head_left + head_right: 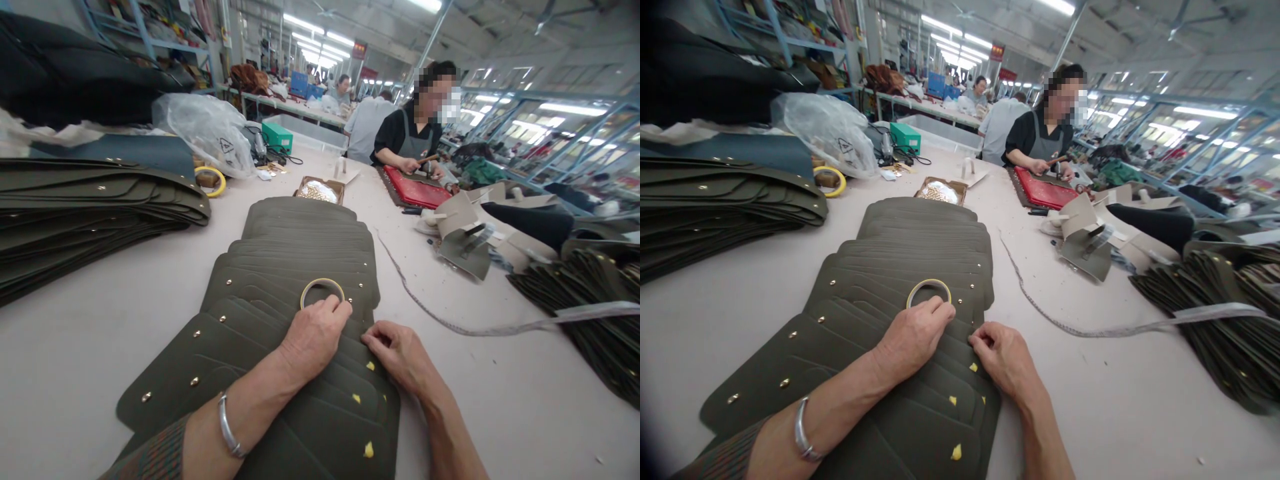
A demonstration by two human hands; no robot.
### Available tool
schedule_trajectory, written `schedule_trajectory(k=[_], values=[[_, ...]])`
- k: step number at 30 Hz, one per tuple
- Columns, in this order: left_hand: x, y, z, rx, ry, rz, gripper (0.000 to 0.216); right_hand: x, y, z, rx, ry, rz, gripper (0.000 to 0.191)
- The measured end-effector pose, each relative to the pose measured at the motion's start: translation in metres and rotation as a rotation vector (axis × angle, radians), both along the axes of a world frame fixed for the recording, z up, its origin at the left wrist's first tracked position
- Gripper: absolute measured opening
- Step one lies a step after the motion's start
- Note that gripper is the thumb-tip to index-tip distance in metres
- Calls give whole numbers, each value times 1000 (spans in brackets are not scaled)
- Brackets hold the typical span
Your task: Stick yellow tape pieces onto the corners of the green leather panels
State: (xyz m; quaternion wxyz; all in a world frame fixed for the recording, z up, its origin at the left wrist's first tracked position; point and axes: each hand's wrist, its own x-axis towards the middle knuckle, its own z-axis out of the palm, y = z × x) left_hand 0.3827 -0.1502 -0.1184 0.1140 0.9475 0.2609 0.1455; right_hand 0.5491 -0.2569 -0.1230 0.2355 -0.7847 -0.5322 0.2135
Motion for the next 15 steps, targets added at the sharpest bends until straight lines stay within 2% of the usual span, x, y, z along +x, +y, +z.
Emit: schedule_trajectory(k=[6,10,12,15], values=[[0,1,-4,34,-16,3,15,2,4,4,-21,19,5,10],[2,3,-4,70,25,18,17,9,9,-5,64,95,-95,20],[3,4,-3,85,39,17,18,10,14,-9,130,66,-163,23],[4,4,-2,115,47,4,19,7,23,-12,151,-34,-171,21]])
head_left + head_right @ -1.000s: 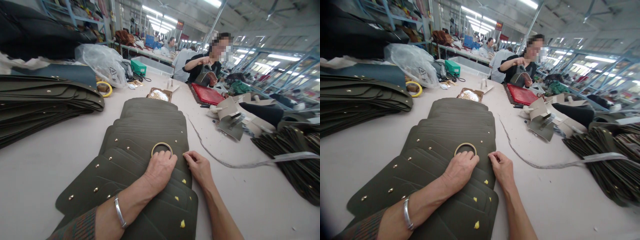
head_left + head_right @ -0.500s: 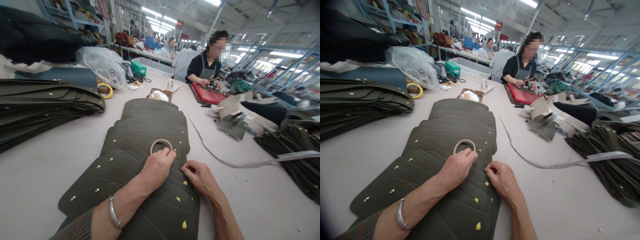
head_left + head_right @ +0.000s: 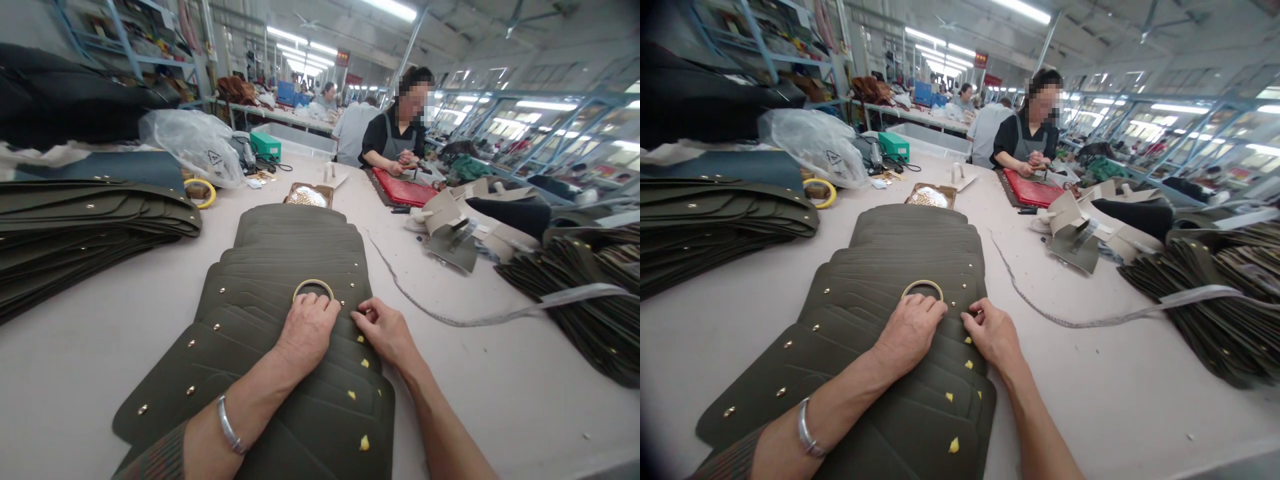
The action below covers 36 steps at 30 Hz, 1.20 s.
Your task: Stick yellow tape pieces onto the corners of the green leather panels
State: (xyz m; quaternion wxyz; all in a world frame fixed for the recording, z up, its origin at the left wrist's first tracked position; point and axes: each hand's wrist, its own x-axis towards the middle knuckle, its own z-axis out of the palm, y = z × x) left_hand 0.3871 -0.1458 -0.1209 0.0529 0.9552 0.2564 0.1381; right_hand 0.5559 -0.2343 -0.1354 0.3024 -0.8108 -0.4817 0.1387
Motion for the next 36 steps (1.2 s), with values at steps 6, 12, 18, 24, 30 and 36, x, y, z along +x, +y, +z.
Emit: schedule_trajectory(k=[6,12,18,24,30,36], values=[[-6,-4,2,21,53,-35,19,-5,8,3,-32,-144,-52,14],[-14,-8,6,-4,78,-32,18,5,4,-3,39,-199,-120,18],[-15,-5,-2,-125,-206,-126,21,9,-6,-3,273,238,-130,27],[-13,-2,-7,-182,-418,-233,31,-15,-15,8,310,341,183,21],[-12,-2,-3,-141,-331,-193,42,-21,-12,13,413,136,344,17],[-11,-4,-3,-150,-290,-198,31,-24,-12,14,426,13,420,12]])
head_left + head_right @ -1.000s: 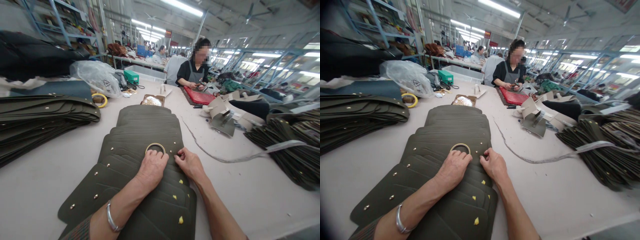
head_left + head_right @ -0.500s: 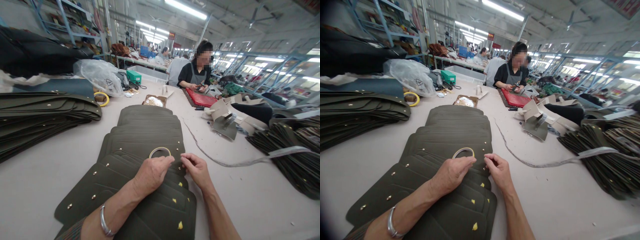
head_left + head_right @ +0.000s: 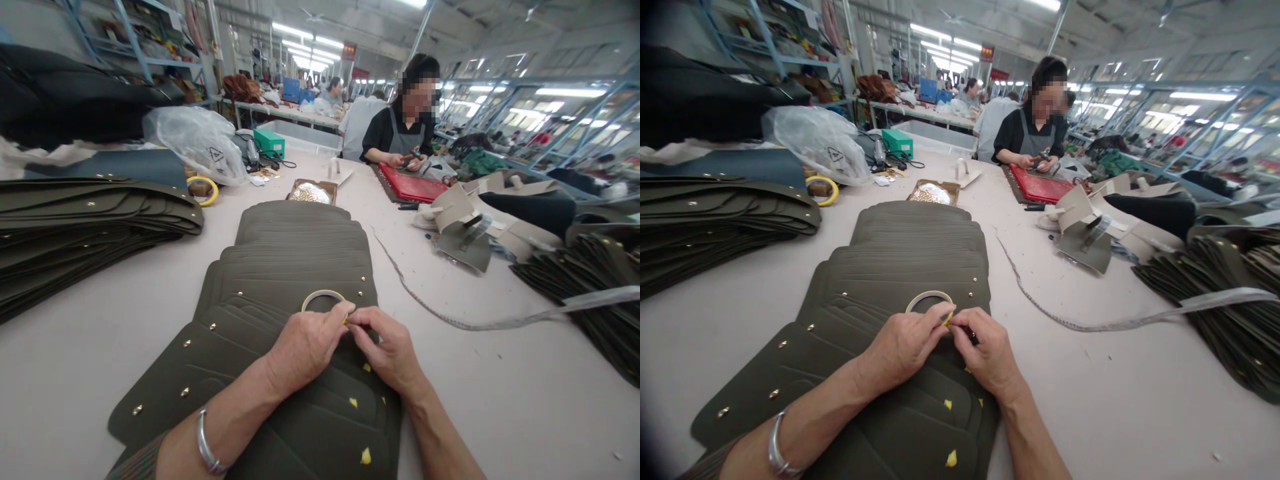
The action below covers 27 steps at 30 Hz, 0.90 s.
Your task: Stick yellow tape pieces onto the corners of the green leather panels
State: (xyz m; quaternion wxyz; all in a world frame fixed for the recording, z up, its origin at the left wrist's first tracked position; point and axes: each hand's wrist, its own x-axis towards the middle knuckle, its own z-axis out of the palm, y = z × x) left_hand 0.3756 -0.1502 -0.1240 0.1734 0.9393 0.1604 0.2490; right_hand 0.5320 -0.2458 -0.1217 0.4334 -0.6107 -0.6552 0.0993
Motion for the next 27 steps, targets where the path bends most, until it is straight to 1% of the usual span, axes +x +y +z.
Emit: schedule_trajectory(k=[3,7,10,12,14,16,18,20,22,23,25,27], values=[[0,0,-1,-14,27,2,26,-2,1,-2,18,-64,-32,12],[1,0,-2,-24,79,31,11,-4,2,-8,75,-172,-109,11],[2,-1,-2,-3,89,68,11,-7,1,-8,85,-169,-149,11],[3,-1,-2,29,53,80,14,-10,1,-6,20,-43,-203,10],[5,-2,-2,72,-9,77,19,-15,2,-4,-87,210,-258,10],[6,-4,-1,113,-75,70,23,-17,5,-4,-184,502,-278,12],[6,-7,0,137,-129,47,24,-16,8,-6,-228,733,-287,16],[7,-10,0,141,-155,12,23,-9,10,-9,-243,889,-327,19],[7,-13,-2,133,-116,7,21,3,7,-11,-274,972,-372,23],[8,-13,-3,130,-63,28,19,9,4,-11,-297,975,-385,26],[10,-13,-4,132,73,86,15,21,-5,-12,-360,909,-388,31],[12,-12,-4,140,196,107,12,28,-15,-13,-425,799,-383,34]])
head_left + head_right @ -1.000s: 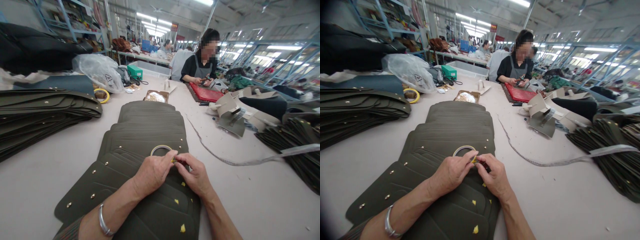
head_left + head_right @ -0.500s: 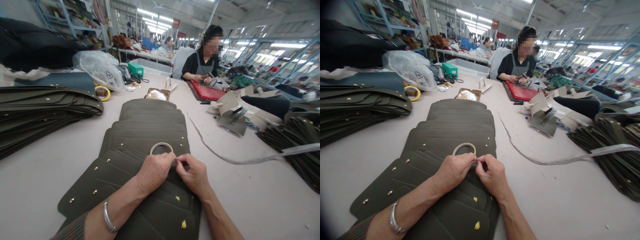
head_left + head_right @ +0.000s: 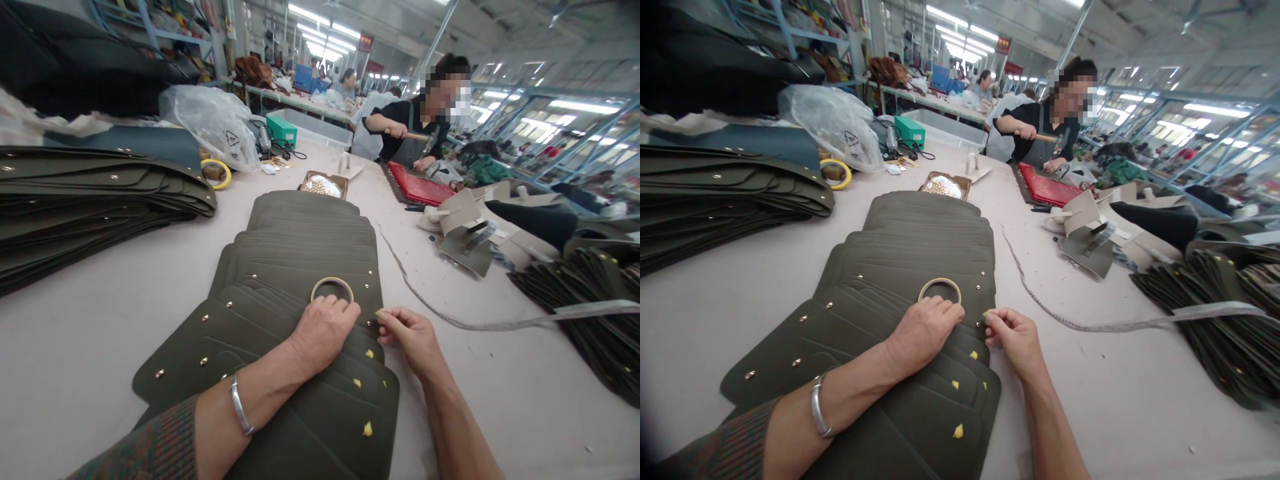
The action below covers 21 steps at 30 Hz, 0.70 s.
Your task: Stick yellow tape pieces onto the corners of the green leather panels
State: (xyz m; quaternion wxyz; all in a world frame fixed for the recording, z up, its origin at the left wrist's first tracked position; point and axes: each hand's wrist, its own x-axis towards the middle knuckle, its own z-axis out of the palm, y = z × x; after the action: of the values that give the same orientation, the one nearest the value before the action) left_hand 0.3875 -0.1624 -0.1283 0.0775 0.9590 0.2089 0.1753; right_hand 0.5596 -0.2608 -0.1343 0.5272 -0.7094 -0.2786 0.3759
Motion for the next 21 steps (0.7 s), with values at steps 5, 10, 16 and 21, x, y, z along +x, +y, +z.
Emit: schedule_trajectory(k=[5,10,16,21], values=[[1,1,3,-42,112,-33,12,-2,-12,-2,-102,-200,121,35],[0,0,5,-67,133,-71,14,-3,-9,-1,-183,-340,211,31],[0,0,5,-85,122,-99,12,-3,-8,3,-194,-515,298,24],[-2,0,4,-96,117,-96,13,-11,-6,8,-155,-745,346,21]])
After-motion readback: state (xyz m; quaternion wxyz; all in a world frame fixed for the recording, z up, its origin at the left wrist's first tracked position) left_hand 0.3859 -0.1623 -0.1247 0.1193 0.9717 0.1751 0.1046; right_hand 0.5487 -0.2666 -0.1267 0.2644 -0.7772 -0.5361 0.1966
